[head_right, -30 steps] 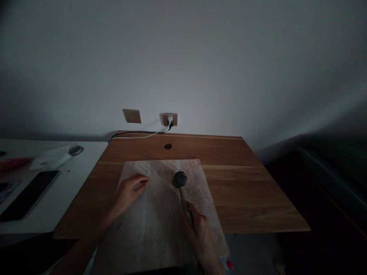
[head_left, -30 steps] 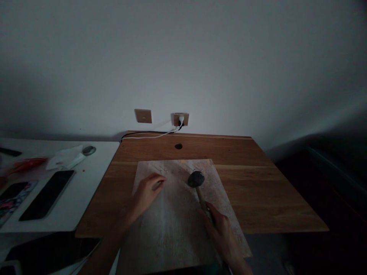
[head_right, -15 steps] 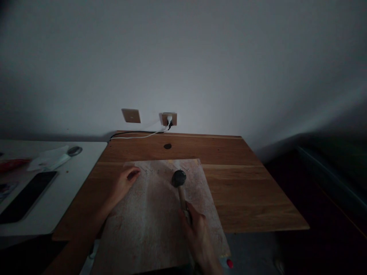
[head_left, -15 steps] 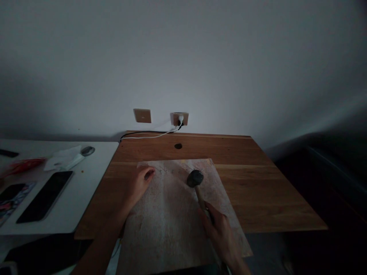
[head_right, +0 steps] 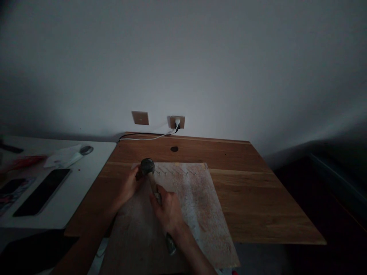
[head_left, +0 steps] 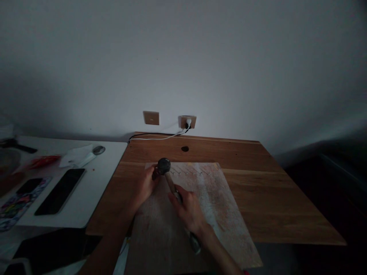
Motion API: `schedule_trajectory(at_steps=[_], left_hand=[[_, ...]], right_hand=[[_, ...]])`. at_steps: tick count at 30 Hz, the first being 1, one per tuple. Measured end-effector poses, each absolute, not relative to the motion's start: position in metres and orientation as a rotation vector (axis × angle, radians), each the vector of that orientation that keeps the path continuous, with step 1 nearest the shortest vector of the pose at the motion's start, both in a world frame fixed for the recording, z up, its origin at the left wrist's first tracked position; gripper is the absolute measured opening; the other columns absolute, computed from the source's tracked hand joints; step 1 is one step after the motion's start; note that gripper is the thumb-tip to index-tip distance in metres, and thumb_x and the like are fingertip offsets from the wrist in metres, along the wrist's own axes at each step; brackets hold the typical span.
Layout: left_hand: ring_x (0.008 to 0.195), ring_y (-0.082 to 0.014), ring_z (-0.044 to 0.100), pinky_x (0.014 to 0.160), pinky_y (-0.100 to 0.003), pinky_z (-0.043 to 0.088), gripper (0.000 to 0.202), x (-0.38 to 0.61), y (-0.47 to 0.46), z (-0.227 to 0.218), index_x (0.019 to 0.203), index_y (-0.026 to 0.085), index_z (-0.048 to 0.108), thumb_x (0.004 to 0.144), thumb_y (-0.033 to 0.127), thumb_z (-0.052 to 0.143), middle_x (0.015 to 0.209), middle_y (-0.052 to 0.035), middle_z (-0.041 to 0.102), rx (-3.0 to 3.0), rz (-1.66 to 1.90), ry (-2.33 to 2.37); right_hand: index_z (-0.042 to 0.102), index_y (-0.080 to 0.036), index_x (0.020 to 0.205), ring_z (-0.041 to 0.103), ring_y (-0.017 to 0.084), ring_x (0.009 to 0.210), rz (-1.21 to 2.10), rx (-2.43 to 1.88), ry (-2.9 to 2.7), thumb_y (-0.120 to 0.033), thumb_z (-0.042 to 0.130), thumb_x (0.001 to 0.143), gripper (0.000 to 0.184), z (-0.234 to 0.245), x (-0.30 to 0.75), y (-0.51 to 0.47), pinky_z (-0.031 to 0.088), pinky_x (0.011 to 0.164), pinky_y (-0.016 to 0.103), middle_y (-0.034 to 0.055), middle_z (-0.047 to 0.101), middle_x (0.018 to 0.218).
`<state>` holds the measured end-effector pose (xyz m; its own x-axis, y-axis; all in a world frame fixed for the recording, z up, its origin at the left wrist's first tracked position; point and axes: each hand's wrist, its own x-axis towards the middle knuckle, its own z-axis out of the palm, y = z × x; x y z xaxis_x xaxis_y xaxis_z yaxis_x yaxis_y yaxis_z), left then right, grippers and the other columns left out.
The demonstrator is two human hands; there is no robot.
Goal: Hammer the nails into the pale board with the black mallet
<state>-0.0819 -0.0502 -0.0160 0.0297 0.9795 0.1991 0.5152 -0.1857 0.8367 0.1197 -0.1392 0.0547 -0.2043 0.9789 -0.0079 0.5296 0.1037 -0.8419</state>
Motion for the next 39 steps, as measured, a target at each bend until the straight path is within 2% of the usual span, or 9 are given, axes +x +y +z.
schedule_trajectory(at_steps=[6,13,20,23,26,30,33,36,39], left_hand=[[0.095,-0.0257,0.072,0.086,-0.037,0.056,0.040,-0.081,-0.046,-0.019,0.120,0.020,0.066,0.080,0.019,0.064,0.100,-0.0067,0.075,1.758,1.099,1.530],[0.087,-0.0254,0.072,0.080,-0.037,0.055,0.053,-0.081,-0.046,-0.019,0.133,0.023,0.062,0.080,0.019,0.063,0.095,-0.0050,0.075,1.717,1.074,1.483],[0.097,-0.0262,0.073,0.091,-0.041,0.057,0.056,-0.082,-0.043,-0.021,0.139,0.022,0.055,0.083,0.023,0.061,0.103,-0.0073,0.073,1.701,1.102,1.413],[0.110,-0.0273,0.069,0.103,-0.046,0.053,0.047,-0.085,-0.054,-0.015,0.135,0.021,0.057,0.089,0.025,0.058,0.115,-0.0098,0.072,1.902,1.046,1.521],[0.130,-0.0313,0.059,0.114,-0.052,0.044,0.039,-0.092,-0.083,-0.011,0.132,0.023,0.061,0.094,0.029,0.055,0.134,-0.0124,0.066,2.186,1.005,1.617],[0.134,-0.0315,0.058,0.115,-0.052,0.047,0.041,-0.110,-0.134,-0.014,0.133,0.025,0.062,0.099,0.043,0.051,0.144,-0.0109,0.060,2.246,0.888,1.752],[0.133,-0.0323,0.060,0.112,-0.052,0.051,0.047,-0.125,-0.161,-0.018,0.135,0.025,0.060,0.098,0.051,0.048,0.146,-0.0102,0.059,2.178,0.830,1.870],[0.122,-0.0334,0.067,0.104,-0.052,0.056,0.047,-0.136,-0.173,-0.022,0.128,0.024,0.064,0.095,0.053,0.048,0.132,-0.0107,0.070,2.153,0.823,1.908],[0.113,-0.0338,0.072,0.097,-0.052,0.059,0.044,-0.141,-0.178,-0.022,0.123,0.024,0.066,0.094,0.052,0.049,0.119,-0.0094,0.077,2.139,0.777,1.931]], right_hand=[[0.073,-0.015,0.100,0.057,0.015,0.057,0.941,-1.503,-1.804,-0.038,0.053,0.098,0.031,0.053,0.115,-0.137,0.034,0.055,0.024,0.0000,0.061,0.063],[0.073,-0.015,0.105,0.056,0.015,0.055,0.940,-1.523,-1.774,-0.038,0.053,0.098,0.031,0.049,0.114,-0.141,0.034,0.056,0.025,0.0002,0.061,0.063],[0.073,-0.015,0.097,0.051,0.012,0.055,1.026,-1.503,-1.706,-0.040,0.057,0.096,0.030,0.051,0.122,-0.146,0.034,0.053,0.024,-0.0028,0.056,0.061],[0.071,-0.016,0.101,0.052,0.013,0.055,1.122,-1.507,-1.522,-0.050,0.053,0.098,0.039,0.049,0.134,-0.169,0.038,0.050,0.022,-0.0032,0.055,0.063],[0.070,-0.017,0.105,0.054,0.014,0.057,1.232,-1.530,-1.057,-0.068,0.057,0.092,0.055,0.039,0.153,-0.200,0.043,0.048,0.023,-0.0027,0.055,0.065],[0.065,-0.019,0.118,0.053,0.015,0.046,1.258,-1.558,-0.658,-0.082,0.057,0.083,0.072,0.022,0.180,-0.227,0.044,0.042,0.026,-0.0039,0.057,0.063],[0.069,-0.019,0.105,0.066,0.020,0.061,1.187,-1.601,-0.736,-0.087,0.061,0.077,0.074,0.019,0.194,-0.227,0.053,0.051,0.029,0.0012,0.066,0.070],[0.069,-0.020,0.082,0.069,0.022,0.064,1.210,-1.637,-1.073,-0.084,0.055,0.083,0.066,0.026,0.203,-0.223,0.052,0.052,0.028,0.0039,0.068,0.069],[0.068,-0.020,0.086,0.061,0.017,0.047,1.046,-1.736,-1.389,-0.067,0.042,0.100,0.056,0.033,0.210,-0.225,0.044,0.046,0.026,0.0001,0.063,0.060]])
